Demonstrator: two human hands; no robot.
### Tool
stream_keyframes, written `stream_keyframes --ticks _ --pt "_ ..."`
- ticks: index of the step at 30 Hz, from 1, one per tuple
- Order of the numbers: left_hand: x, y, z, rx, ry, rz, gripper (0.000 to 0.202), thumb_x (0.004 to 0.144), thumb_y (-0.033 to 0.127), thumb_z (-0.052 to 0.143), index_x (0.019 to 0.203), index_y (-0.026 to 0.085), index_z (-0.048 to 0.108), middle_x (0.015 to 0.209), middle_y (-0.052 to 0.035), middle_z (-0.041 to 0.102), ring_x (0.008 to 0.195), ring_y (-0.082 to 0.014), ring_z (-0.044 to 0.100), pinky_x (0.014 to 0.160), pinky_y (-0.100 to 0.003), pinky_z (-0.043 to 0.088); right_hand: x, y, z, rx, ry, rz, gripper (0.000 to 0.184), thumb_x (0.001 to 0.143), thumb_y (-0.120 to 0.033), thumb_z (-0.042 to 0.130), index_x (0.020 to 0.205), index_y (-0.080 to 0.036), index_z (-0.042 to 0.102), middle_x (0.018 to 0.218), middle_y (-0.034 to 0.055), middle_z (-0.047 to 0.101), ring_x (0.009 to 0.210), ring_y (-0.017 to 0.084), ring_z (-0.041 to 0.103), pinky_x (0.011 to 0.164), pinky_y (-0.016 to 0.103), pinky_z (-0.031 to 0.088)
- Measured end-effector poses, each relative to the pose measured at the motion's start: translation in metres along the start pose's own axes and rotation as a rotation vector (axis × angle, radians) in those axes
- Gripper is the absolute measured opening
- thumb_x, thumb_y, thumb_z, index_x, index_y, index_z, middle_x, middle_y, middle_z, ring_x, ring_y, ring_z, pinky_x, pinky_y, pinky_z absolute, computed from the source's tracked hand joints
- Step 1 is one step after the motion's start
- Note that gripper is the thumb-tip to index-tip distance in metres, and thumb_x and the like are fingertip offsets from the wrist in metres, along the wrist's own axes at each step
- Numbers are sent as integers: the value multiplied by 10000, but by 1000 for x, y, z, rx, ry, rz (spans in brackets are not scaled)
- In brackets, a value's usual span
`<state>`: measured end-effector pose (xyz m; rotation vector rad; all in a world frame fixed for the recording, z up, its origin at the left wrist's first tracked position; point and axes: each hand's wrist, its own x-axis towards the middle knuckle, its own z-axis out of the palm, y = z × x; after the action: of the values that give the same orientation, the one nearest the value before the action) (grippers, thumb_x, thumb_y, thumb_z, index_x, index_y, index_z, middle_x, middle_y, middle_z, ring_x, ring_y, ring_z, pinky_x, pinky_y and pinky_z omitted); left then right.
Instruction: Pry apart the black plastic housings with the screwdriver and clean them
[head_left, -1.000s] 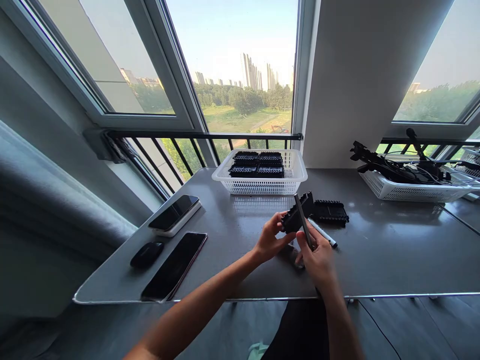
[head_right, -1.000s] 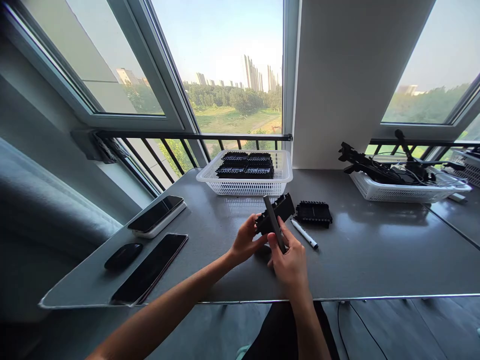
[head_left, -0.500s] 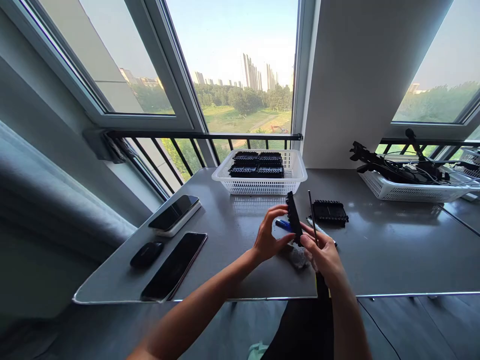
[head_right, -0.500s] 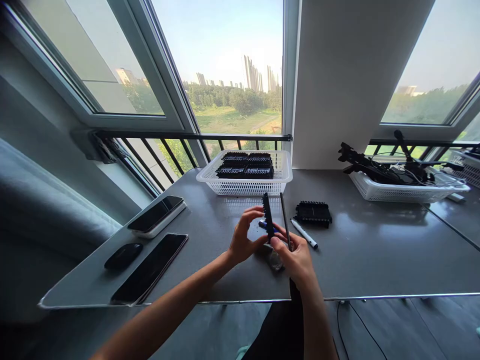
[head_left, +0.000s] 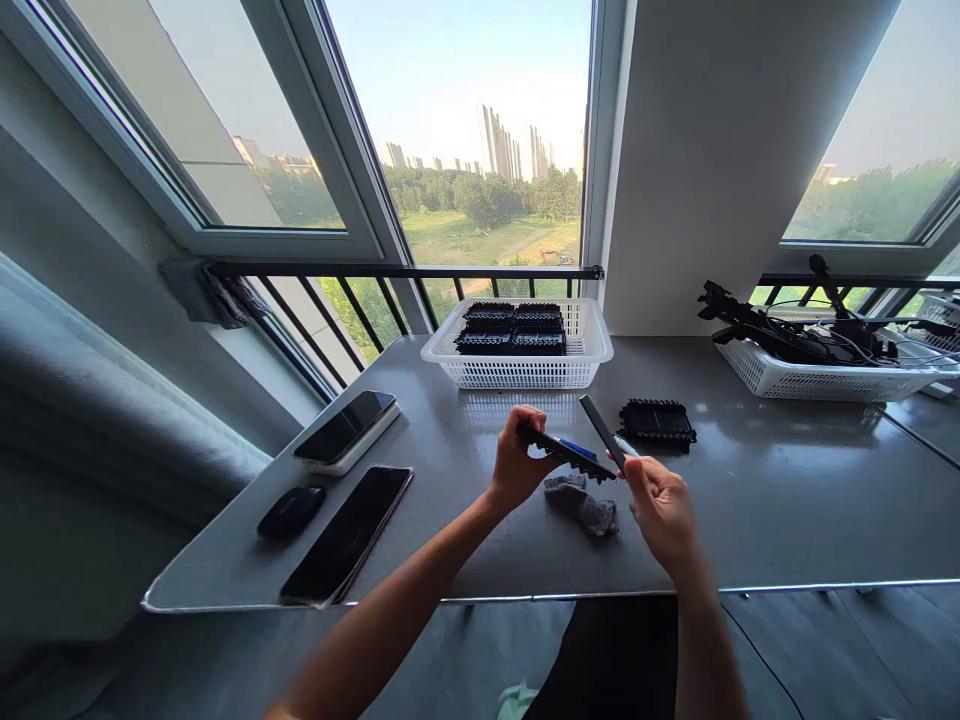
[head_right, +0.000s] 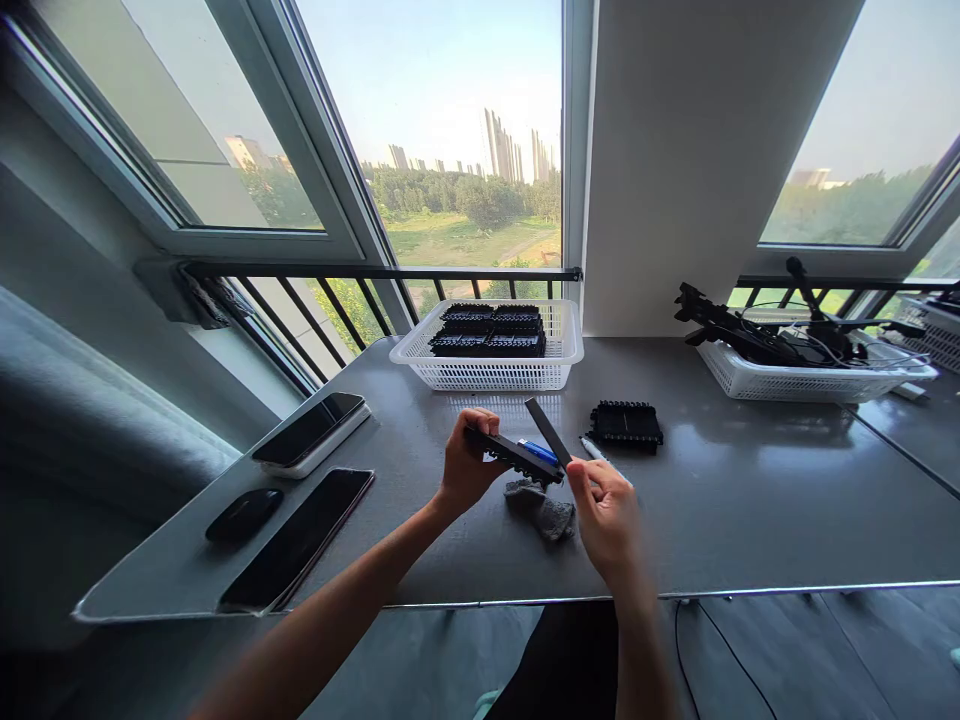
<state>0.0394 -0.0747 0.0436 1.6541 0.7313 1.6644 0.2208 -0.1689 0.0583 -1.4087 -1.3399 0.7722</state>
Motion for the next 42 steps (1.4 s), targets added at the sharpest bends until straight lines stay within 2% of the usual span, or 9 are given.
stream_keyframes --ticks 2,4,8,18,22,25,30,37,42 --pt "1 0 0 12 24 13 468 539 74 749 782 220 378 786 39 427 699 -100 393 614 -218 358 -2 -2 -7 -110 90 -67 552 901 -608 423 740 -160 701 571 17 496 514 142 419 483 256 313" --pt "0 1 0 13 48 24 479 533 41 718 793 225 360 784 45 420 699 -97 389 621 -217 354 -4 -6 -12 -179 137 -125 489 902 -573 464 775 -170 711 616 34 561 565 168 480 528 268 356" --pt "-2 3 1 38 39 23 550 542 9 676 903 251 338 793 57 419 678 -89 384 611 -212 350 -8 -11 -14 -253 127 -227 388 893 -532 527 876 -196 720 728 45 657 634 184 569 614 276 415" --pt "-2 1 -2 90 -122 133 656 587 -18 611 1028 301 243 792 79 393 662 -79 405 622 -220 364 -7 -4 -8 -429 20 -231 419 859 -597 540 679 -220 562 557 -22 538 487 140 478 514 248 337" --pt "1 -1 -6 101 -94 122 666 574 -28 609 1015 303 234 815 72 392 676 -80 402 616 -216 360 -6 -3 -17 -419 -16 -217 440 863 -607 524 657 -220 559 533 -25 514 474 132 454 488 244 316" --pt "2 -3 -7 113 -98 102 658 583 -19 620 1007 300 232 820 68 391 692 -84 399 618 -215 359 -7 -4 -24 -456 20 -200 446 852 -615 536 646 -220 554 530 -29 515 477 125 439 488 245 304" --pt "-2 -5 -3 110 -140 103 651 583 -25 613 1001 296 230 826 67 390 690 -79 401 616 -212 357 -6 -3 -16 -425 77 -227 448 864 -608 522 660 -213 572 557 -19 548 506 127 471 521 244 339" --pt "4 -7 -9 136 -69 142 652 571 -23 629 982 294 234 801 75 398 694 -86 406 631 -220 358 0 6 -17 -389 32 -204 473 838 -638 537 639 -210 557 525 -29 530 482 122 457 495 239 318" --pt "3 -7 -8 131 -109 137 635 585 -17 618 976 297 228 820 71 402 695 -83 414 633 -221 366 -1 3 -15 -362 29 -202 444 845 -609 553 646 -212 559 533 -28 529 495 125 461 512 233 328"
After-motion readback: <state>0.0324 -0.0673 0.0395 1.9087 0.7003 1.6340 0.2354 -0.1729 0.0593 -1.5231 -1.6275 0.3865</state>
